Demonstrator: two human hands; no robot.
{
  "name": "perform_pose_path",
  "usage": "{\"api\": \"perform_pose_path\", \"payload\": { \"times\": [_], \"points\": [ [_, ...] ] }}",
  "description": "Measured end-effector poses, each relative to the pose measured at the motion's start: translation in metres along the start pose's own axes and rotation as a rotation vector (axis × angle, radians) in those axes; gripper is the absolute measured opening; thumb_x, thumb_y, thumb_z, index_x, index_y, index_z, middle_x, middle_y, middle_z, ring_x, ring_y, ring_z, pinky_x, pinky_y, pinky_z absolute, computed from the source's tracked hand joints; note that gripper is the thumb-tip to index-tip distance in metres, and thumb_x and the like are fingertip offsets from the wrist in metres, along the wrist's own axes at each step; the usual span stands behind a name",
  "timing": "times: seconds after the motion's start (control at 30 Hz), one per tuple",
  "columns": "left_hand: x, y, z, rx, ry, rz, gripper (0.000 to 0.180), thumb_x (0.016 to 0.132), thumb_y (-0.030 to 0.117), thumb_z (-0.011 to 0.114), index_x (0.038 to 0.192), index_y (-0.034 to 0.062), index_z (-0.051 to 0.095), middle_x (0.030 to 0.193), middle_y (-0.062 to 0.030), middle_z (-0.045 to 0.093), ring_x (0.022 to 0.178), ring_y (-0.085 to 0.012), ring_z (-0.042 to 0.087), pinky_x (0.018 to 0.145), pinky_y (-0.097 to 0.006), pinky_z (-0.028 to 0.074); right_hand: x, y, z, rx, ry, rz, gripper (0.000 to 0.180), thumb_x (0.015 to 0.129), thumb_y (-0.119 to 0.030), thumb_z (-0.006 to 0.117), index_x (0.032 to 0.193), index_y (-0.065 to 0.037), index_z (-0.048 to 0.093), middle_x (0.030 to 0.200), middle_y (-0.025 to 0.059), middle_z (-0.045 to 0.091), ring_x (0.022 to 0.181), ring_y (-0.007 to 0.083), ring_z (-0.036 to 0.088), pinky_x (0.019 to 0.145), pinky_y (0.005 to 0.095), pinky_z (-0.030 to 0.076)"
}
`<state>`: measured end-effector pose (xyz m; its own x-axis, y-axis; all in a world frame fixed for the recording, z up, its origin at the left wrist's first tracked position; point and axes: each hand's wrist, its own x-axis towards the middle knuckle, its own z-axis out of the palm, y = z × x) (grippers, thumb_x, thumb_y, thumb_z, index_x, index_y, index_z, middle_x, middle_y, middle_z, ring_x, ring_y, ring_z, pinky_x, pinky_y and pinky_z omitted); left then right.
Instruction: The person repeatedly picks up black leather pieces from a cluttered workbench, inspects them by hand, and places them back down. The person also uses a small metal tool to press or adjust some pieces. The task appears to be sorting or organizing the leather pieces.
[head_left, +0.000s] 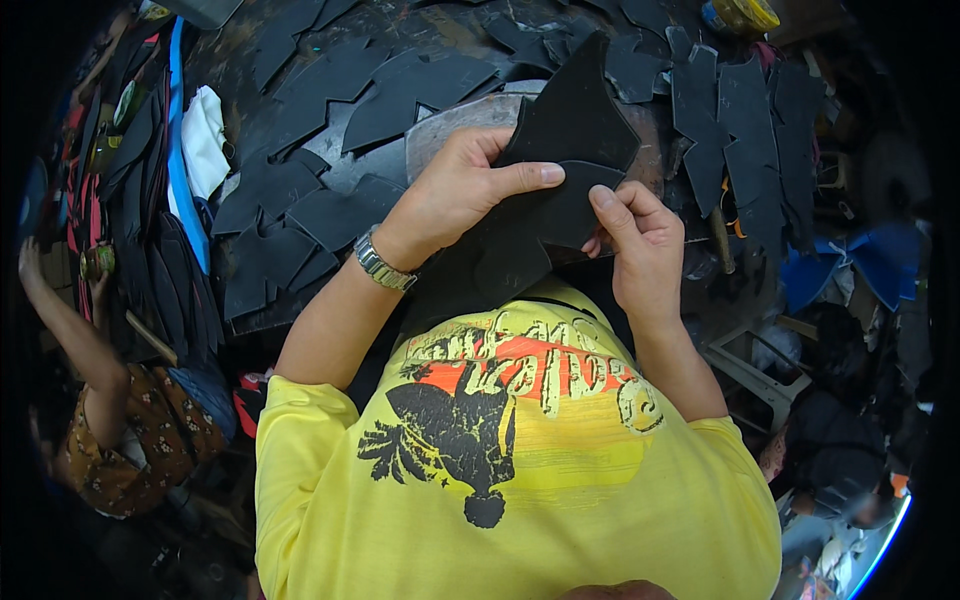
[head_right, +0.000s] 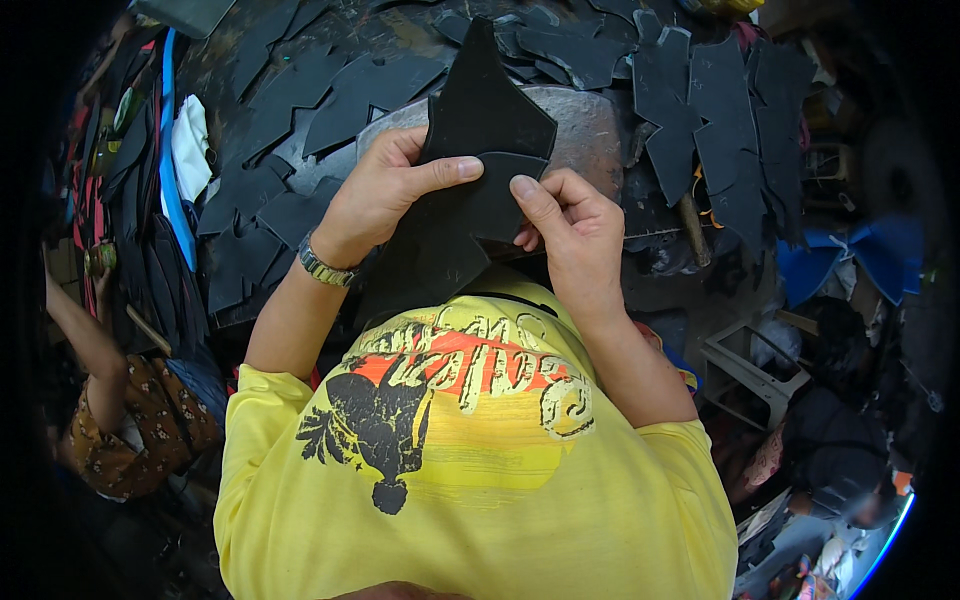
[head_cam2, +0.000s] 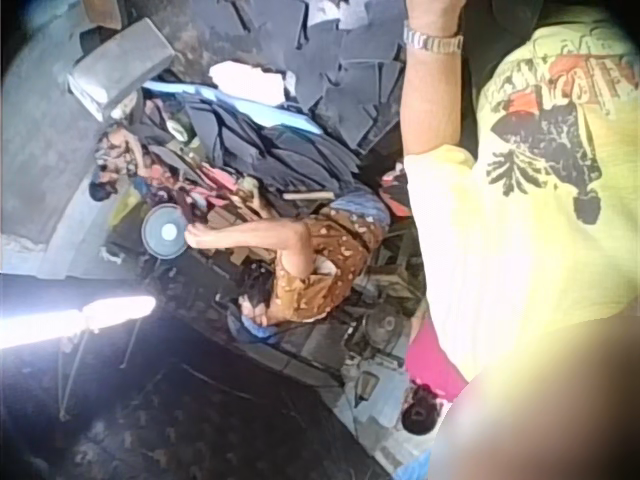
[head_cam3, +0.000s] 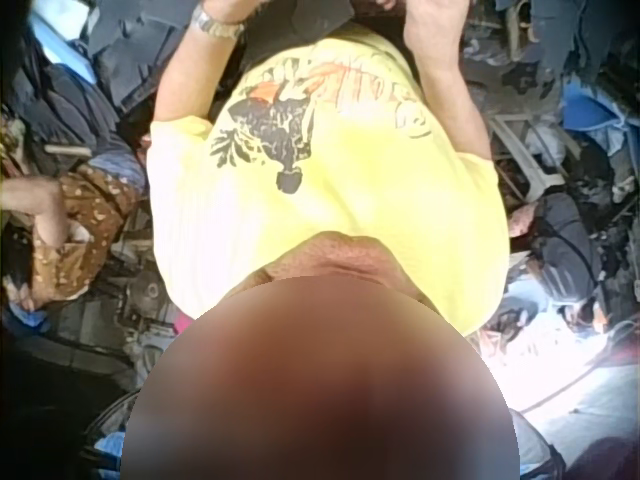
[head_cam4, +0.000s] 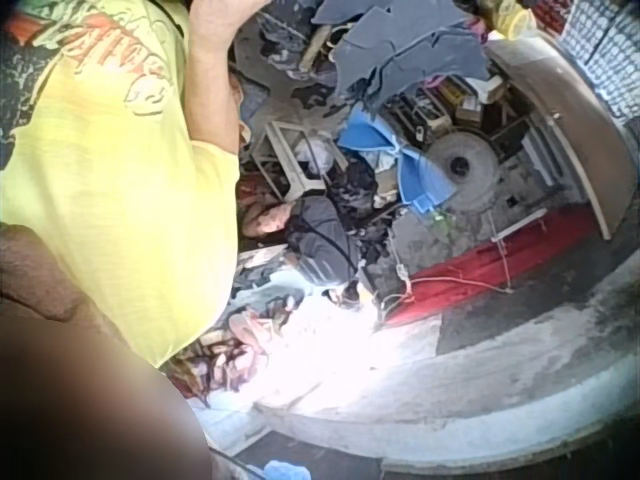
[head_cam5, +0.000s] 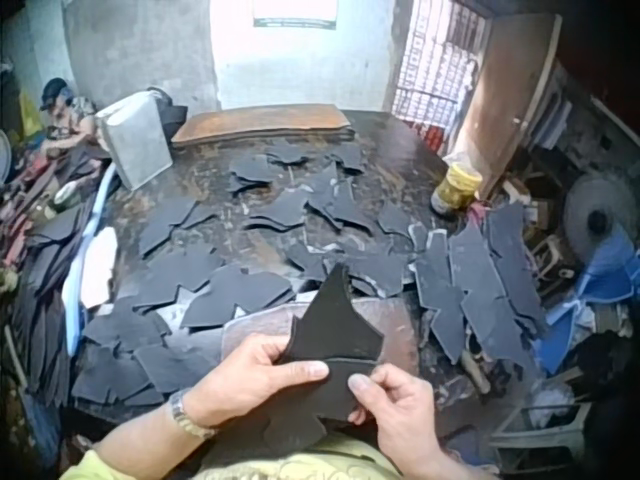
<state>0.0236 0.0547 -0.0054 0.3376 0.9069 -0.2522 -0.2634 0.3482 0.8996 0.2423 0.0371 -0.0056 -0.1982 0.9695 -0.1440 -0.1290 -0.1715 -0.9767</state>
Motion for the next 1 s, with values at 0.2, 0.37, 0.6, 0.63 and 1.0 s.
{"api": "perform_pose_path", "payload": {
  "times": [0.2, 0.37, 0.6, 0.63, 1.0],
  "points": [
    [-0.002, 0.002, 0.001, -0.006, -0.026, -0.004, 0.026, 0.094, 0.014, 0.077, 0.116, 0.0003, 0.072, 0.103, -0.0051, 0.076, 0.088, -0.0103, 0.071, 0.080, -0.025, 0.059, 0.004, -0.009, 0.006, -0.017, 0.042, 0.018, 0.016, 0.098, -0.017, 0.075, 0.092, -0.002, 0.070, 0.079, -0.0007, 0.067, 0.066, 0.0040, 0.060, 0.060, 0.0198, 0.047],
    [0.001, 0.000, 0.010, 0.223, -0.011, 0.184, 0.036, 0.094, 0.018, 0.078, 0.123, -0.0015, 0.068, 0.103, -0.0043, 0.074, 0.088, -0.0100, 0.069, 0.079, -0.025, 0.057, 0.004, -0.020, -0.001, -0.102, 0.026, -0.100, 0.016, 0.097, -0.016, 0.076, 0.101, -0.001, 0.072, 0.083, -0.0021, 0.069, 0.069, 0.0007, 0.059, 0.061, 0.0175, 0.045],
    [-0.001, 0.004, 0.012, 0.473, 0.042, 0.065, 0.054, 0.090, 0.014, 0.079, 0.140, 0.0024, 0.061, 0.109, -0.0109, 0.073, 0.092, -0.0198, 0.067, 0.087, -0.034, 0.054, 0.013, -0.008, -0.031, 0.117, 0.161, -0.017, 0.020, 0.101, -0.022, 0.070, 0.102, -0.002, 0.071, 0.081, 0.0041, 0.072, 0.061, 0.0083, 0.066, 0.054, 0.0202, 0.050],
    [0.000, 0.006, 0.010, 0.570, 0.039, 0.085, 0.053, 0.090, 0.013, 0.079, 0.139, 0.0032, 0.062, 0.109, -0.0119, 0.073, 0.093, -0.0221, 0.068, 0.088, -0.035, 0.054, 0.014, -0.006, -0.035, 0.135, 0.142, 0.034, 0.021, 0.101, -0.023, 0.070, 0.100, -0.002, 0.071, 0.081, 0.0045, 0.072, 0.061, 0.0086, 0.067, 0.053, 0.0204, 0.050],
    [0.013, -0.042, 0.028, 1.573, -0.118, 0.445, 0.082, 0.097, 0.058, 0.060, 0.159, 0.0091, 0.039, 0.167, -0.0185, 0.033, 0.156, -0.0347, 0.028, 0.127, -0.053, 0.018, -0.005, -0.034, -0.082, -0.715, 0.183, -0.113, 0.015, 0.097, -0.012, 0.073, 0.100, 0.002, 0.075, 0.076, -0.0044, 0.063, 0.068, 0.0005, 0.049, 0.059, 0.0196, 0.039]
  ]
}}
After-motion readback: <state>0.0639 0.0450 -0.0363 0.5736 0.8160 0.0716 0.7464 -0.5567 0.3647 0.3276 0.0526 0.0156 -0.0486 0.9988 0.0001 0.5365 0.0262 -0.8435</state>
